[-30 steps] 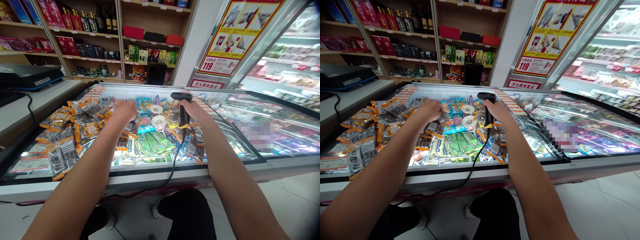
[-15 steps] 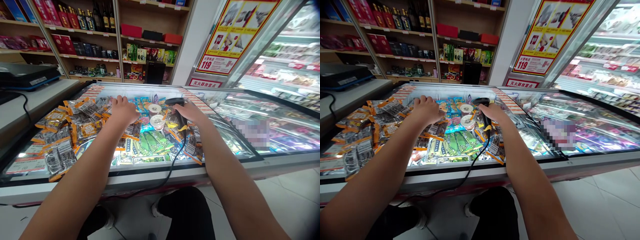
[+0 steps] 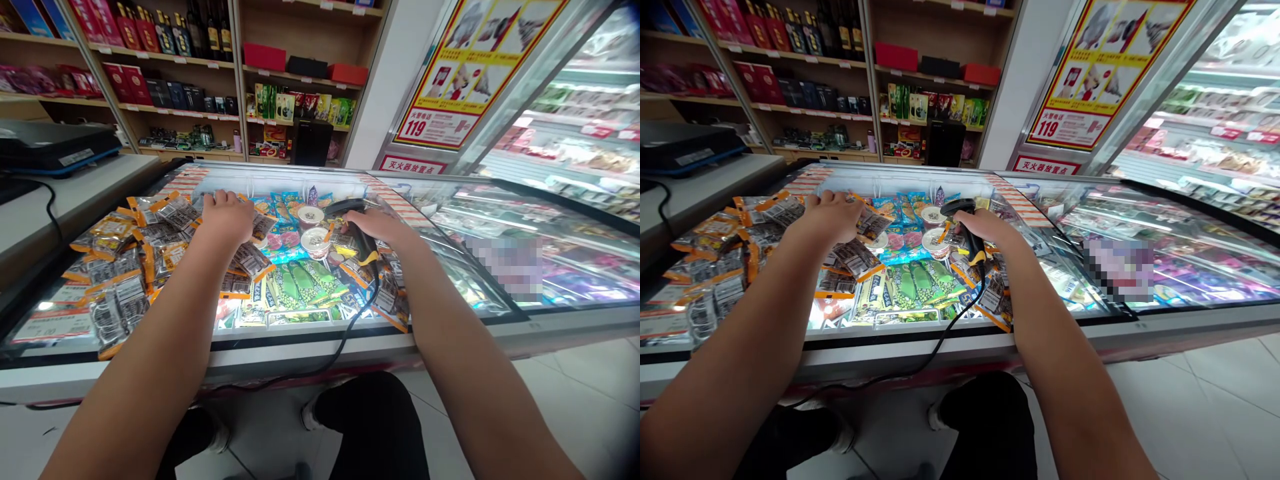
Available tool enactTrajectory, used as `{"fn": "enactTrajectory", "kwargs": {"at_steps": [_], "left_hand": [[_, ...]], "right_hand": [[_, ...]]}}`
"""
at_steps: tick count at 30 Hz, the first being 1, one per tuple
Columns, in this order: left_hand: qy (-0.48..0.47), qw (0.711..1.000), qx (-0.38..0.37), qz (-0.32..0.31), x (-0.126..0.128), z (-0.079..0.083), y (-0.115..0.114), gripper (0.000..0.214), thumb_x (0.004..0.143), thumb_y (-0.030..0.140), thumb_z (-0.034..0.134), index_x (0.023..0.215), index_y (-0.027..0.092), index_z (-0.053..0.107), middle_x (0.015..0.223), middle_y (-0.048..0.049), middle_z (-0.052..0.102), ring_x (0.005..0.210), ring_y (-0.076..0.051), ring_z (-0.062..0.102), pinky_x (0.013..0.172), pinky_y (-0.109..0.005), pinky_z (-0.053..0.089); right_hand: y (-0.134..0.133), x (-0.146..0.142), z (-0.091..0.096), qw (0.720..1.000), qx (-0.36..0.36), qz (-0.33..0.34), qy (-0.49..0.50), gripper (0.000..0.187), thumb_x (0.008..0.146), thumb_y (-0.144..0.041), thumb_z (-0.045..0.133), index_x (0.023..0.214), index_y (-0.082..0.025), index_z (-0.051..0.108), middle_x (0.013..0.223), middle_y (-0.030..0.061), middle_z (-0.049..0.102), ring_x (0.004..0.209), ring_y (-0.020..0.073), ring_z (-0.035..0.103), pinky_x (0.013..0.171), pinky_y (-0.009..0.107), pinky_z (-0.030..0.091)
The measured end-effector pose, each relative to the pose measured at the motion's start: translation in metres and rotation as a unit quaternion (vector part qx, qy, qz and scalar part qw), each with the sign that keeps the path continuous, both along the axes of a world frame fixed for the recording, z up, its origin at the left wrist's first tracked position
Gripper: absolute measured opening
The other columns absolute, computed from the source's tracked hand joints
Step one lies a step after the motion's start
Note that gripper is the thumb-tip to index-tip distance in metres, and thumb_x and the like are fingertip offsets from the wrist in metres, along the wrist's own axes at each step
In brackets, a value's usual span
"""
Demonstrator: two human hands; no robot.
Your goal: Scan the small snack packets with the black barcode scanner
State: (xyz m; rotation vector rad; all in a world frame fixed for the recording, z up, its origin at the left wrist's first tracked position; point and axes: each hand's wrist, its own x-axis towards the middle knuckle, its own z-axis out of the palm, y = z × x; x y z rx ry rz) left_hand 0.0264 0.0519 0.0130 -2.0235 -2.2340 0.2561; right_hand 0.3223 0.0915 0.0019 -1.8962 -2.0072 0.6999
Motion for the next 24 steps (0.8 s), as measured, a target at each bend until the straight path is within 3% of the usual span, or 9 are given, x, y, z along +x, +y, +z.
{"fn": "enactTrajectory", "kwargs": {"at_steps": [4, 7, 11, 15, 19, 24], "left_hand": [[0.003, 1.0, 0.016, 0.017, -0.003, -0.001, 0.002, 0.061, 0.092, 0.027, 0.056, 0.15, 0.012, 0.054, 0.155, -0.0279, 0.047, 0.148, -0.044, 0.038, 0.117, -0.057, 0.032], [0.005, 0.999, 0.031, -0.008, 0.013, -0.003, -0.004, 0.062, 0.09, 0.034, 0.06, 0.147, 0.009, 0.057, 0.153, -0.0269, 0.049, 0.146, -0.044, 0.039, 0.117, -0.056, 0.033], [-0.025, 0.993, -0.008, -0.118, 0.052, -0.008, -0.021, 0.063, 0.096, 0.041, 0.052, 0.153, 0.012, 0.052, 0.167, -0.0231, 0.037, 0.156, -0.043, 0.029, 0.122, -0.057, 0.026], [-0.118, 0.967, -0.068, -0.216, 0.092, -0.024, -0.036, 0.065, 0.1, 0.048, 0.047, 0.15, 0.008, 0.055, 0.165, -0.0247, 0.04, 0.154, -0.042, 0.032, 0.123, -0.054, 0.028], [-0.205, 0.955, -0.051, -0.209, 0.112, -0.046, -0.035, 0.069, 0.101, 0.061, 0.042, 0.138, 0.007, 0.062, 0.155, -0.0261, 0.049, 0.151, -0.044, 0.034, 0.122, -0.054, 0.03], [-0.276, 0.946, -0.002, -0.172, 0.113, -0.06, -0.019, 0.054, 0.094, 0.053, 0.063, 0.129, 0.011, 0.064, 0.149, -0.0234, 0.05, 0.145, -0.042, 0.04, 0.118, -0.053, 0.035]], "right_hand": [[0.0, 0.0, -0.002, 1.0, -0.004, -0.011, 0.013, 0.042, 0.092, -0.053, 0.054, 0.085, -0.022, 0.08, 0.093, 0.0111, 0.076, 0.077, 0.0252, 0.066, 0.073, 0.038, 0.05], [0.0, 0.001, -0.002, 1.0, -0.009, -0.013, 0.005, 0.041, 0.092, -0.054, 0.055, 0.085, -0.022, 0.08, 0.093, 0.0113, 0.077, 0.076, 0.0263, 0.066, 0.071, 0.039, 0.049], [0.0, 0.0, -0.001, 1.0, -0.023, 0.01, -0.012, 0.044, 0.092, -0.055, 0.053, 0.083, -0.023, 0.081, 0.096, 0.01, 0.078, 0.078, 0.0257, 0.066, 0.074, 0.039, 0.049], [-0.001, -0.003, -0.001, 1.0, -0.027, -0.005, -0.012, 0.042, 0.091, -0.055, 0.056, 0.082, -0.023, 0.082, 0.094, 0.0099, 0.078, 0.075, 0.025, 0.066, 0.073, 0.038, 0.048], [-0.006, -0.006, -0.003, 0.998, -0.029, 0.004, 0.058, 0.035, 0.09, -0.049, 0.059, 0.081, -0.022, 0.079, 0.09, 0.0109, 0.077, 0.073, 0.0249, 0.067, 0.071, 0.038, 0.05], [-0.01, -0.011, -0.007, 0.978, -0.05, -0.012, 0.2, 0.027, 0.086, -0.047, 0.067, 0.084, -0.021, 0.075, 0.081, 0.0118, 0.074, 0.067, 0.0265, 0.068, 0.066, 0.04, 0.054]]}}
